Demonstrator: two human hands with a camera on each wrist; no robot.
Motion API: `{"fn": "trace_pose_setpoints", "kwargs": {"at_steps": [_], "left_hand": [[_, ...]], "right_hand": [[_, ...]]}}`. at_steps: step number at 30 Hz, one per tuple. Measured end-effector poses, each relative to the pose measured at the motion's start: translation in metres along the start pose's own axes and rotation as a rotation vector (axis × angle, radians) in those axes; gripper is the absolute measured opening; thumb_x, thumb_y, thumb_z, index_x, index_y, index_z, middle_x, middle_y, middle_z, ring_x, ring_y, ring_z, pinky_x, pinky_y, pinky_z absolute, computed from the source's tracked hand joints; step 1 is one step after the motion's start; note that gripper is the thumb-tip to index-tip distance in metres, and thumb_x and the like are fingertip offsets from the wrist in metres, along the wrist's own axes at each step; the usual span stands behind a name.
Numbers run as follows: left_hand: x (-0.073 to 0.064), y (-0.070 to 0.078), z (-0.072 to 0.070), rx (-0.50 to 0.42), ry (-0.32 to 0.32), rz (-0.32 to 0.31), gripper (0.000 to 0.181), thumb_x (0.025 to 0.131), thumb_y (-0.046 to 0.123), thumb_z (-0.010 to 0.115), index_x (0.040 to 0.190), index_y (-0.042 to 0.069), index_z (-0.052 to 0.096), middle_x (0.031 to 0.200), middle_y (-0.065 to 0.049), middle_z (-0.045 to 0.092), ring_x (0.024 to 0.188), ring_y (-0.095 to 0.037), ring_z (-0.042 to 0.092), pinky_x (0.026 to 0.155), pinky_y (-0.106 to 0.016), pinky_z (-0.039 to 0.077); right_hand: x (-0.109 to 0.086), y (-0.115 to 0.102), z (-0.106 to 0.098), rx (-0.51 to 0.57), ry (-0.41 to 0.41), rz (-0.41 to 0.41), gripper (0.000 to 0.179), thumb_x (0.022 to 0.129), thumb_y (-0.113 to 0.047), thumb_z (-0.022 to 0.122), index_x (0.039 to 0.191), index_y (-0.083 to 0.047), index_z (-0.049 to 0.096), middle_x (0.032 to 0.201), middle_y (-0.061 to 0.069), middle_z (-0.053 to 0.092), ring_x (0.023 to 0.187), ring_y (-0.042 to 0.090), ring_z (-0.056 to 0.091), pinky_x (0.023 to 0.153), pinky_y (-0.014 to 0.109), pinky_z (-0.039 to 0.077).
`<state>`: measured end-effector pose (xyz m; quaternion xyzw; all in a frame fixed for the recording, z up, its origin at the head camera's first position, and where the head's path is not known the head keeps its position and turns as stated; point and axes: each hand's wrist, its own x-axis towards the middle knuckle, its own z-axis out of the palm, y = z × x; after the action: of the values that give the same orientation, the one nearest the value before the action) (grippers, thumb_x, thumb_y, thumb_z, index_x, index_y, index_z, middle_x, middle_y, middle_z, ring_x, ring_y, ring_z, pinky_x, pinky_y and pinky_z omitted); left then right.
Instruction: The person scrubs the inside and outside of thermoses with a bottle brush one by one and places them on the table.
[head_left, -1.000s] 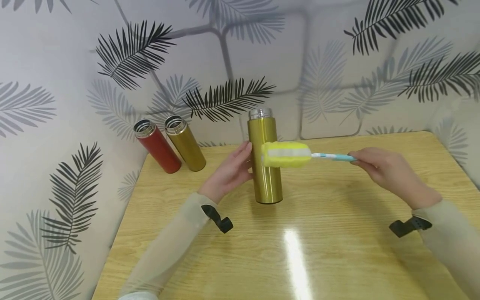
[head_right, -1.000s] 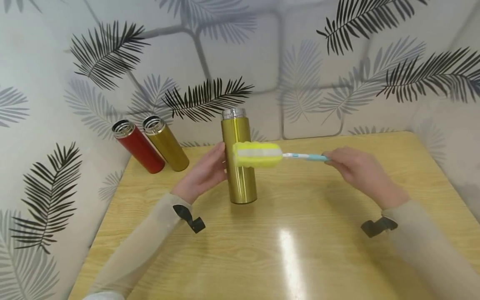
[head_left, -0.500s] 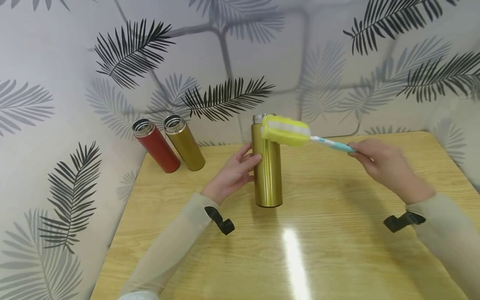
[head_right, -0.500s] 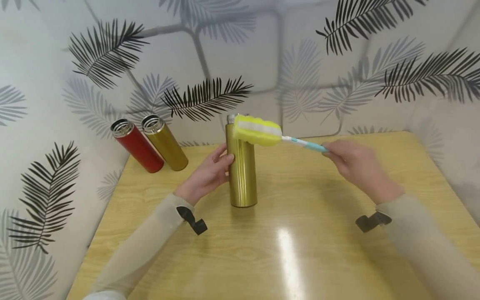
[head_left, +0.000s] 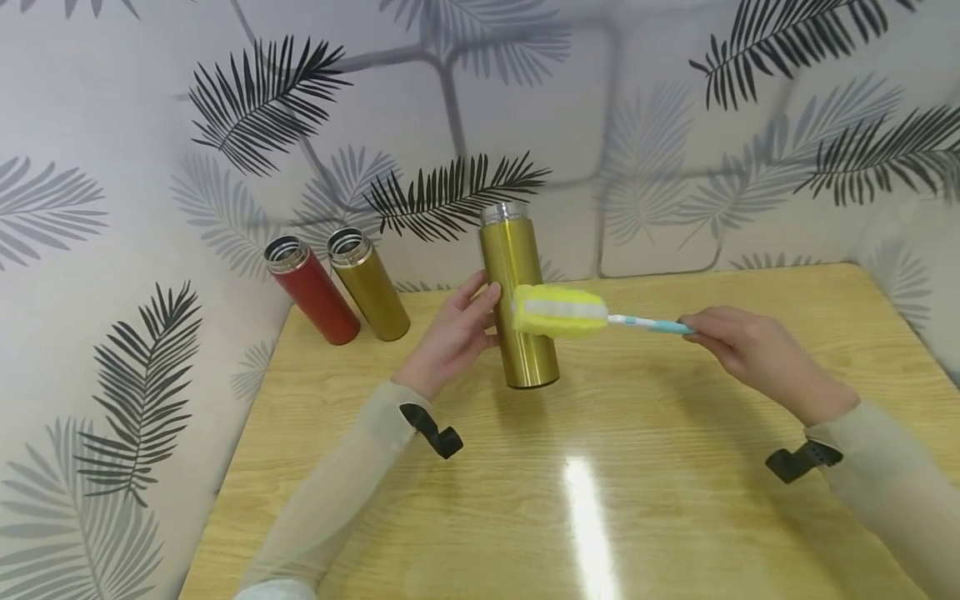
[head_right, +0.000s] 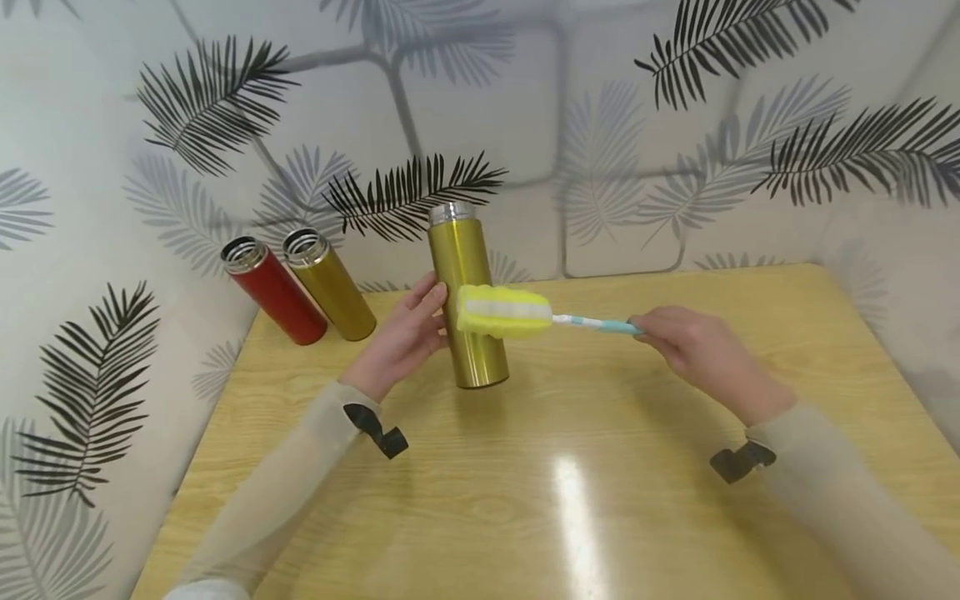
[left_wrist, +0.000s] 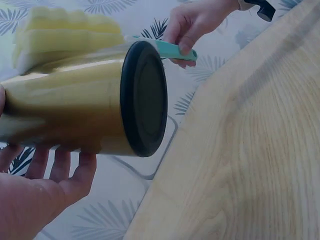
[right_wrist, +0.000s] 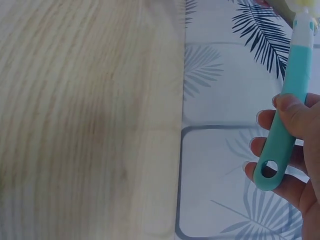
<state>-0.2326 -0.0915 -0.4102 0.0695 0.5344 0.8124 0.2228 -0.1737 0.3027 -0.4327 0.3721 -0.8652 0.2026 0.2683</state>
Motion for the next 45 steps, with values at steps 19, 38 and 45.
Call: {"fn": "trace_pose_setpoints", "kwargs": {"at_steps": [19, 38, 45], "left_hand": [[0.006, 0.001, -0.002, -0.031, 0.046, -0.011, 0.047, 0.111, 0.015, 0.048, 0.158, 0.019, 0.041, 0.128, -0.007, 0.062, 0.113, -0.025, 0.062, 0.096, -0.053, 0.049], [-0.005, -0.016, 0.014, 0.046, -0.159, -0.077, 0.104, 0.073, 0.045, 0.093, 0.156, 0.021, 0.034, 0.137, -0.011, 0.057, 0.118, -0.026, 0.058, 0.103, -0.050, 0.048], [-0.005, -0.014, 0.018, 0.134, -0.077, -0.088, 0.054, 0.106, 0.009, 0.052, 0.156, 0.013, 0.033, 0.126, -0.010, 0.064, 0.114, -0.021, 0.062, 0.114, -0.053, 0.040]], "right_hand": [[-0.013, 0.005, 0.002, -0.008, 0.025, 0.048, 0.062, 0.109, -0.052, 0.038, 0.110, -0.004, 0.078, 0.095, 0.005, 0.073, 0.071, 0.017, 0.065, 0.060, 0.028, 0.050], [0.004, 0.010, -0.012, 0.011, 0.126, 0.183, 0.026, 0.104, -0.024, 0.065, 0.110, -0.002, 0.078, 0.096, 0.009, 0.075, 0.081, 0.011, 0.063, 0.072, 0.015, 0.045], [0.004, 0.012, -0.008, 0.008, 0.152, 0.124, 0.062, 0.107, -0.053, 0.045, 0.109, -0.001, 0.078, 0.094, 0.008, 0.074, 0.072, 0.014, 0.061, 0.063, 0.020, 0.044]]}}
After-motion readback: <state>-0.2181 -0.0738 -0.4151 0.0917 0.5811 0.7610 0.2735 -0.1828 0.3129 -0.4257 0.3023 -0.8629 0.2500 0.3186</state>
